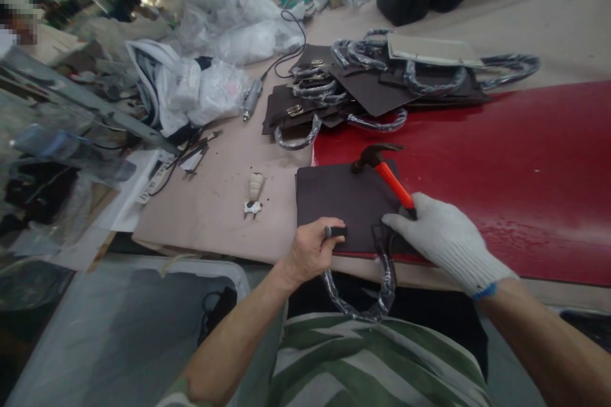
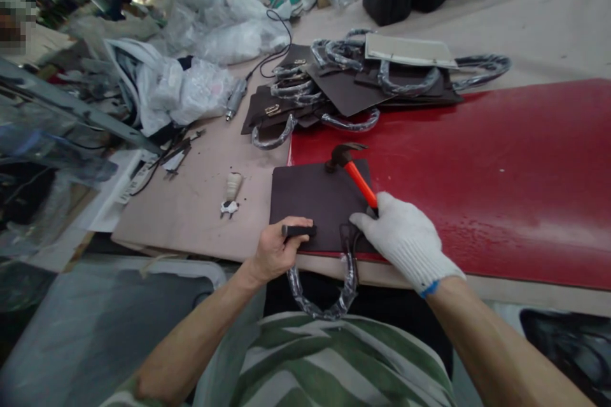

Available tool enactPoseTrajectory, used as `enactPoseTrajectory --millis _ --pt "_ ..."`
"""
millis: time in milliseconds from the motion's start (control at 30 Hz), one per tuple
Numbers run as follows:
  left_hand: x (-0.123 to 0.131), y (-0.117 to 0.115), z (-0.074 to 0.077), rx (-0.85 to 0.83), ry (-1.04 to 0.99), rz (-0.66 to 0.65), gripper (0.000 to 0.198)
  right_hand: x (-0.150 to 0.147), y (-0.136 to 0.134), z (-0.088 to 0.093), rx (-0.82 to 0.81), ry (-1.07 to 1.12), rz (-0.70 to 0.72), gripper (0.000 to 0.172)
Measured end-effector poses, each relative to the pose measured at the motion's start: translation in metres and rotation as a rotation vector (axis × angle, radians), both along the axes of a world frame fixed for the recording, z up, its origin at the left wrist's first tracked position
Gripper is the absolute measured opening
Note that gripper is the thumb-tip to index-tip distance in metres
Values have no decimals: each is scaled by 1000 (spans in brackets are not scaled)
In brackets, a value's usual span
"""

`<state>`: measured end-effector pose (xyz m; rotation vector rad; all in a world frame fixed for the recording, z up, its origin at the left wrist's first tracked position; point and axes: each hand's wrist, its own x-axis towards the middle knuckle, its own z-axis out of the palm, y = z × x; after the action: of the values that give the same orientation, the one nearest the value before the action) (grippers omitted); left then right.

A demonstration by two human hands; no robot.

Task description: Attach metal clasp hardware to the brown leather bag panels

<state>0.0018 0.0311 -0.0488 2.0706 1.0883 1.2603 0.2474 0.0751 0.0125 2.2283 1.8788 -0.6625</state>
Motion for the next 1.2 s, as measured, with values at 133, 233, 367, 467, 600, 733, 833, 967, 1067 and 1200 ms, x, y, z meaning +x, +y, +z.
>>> enactPoseTrajectory --millis 133,233,367,467,600,733,833,967,1067,1200 --pt "-2 -1 4 -57 -22 26 9 0 -1 2 -5 -4 3 46" --pt "-3 -1 10 -120 -28 38 10 -1 -2 3 -11 -3 3 45" --pt "1 1 14 -117 -20 33 10 -2 -1 3 -13 2 -4 44" --pt "7 4 15 -90 -19 12 9 -2 0 2 -11 6 -6 45" --pt "12 6 16 -73 4 9 10 -2 0 3 -25 2 -10 46" --pt "14 5 19 -45 9 41 11 -3 0 6 -50 -3 -9 46" --pt "15 4 19 -43 13 67 10 -4 -1 8 -59 -2 -11 45" --pt "18 2 17 -19 40 99 9 -4 -1 8 -59 -3 -11 44" --pt "21 1 16 -6 55 127 11 -4 -2 8 -58 1 -14 43" --pt "22 1 17 -41 73 116 13 -3 -3 8 -48 4 -6 42"
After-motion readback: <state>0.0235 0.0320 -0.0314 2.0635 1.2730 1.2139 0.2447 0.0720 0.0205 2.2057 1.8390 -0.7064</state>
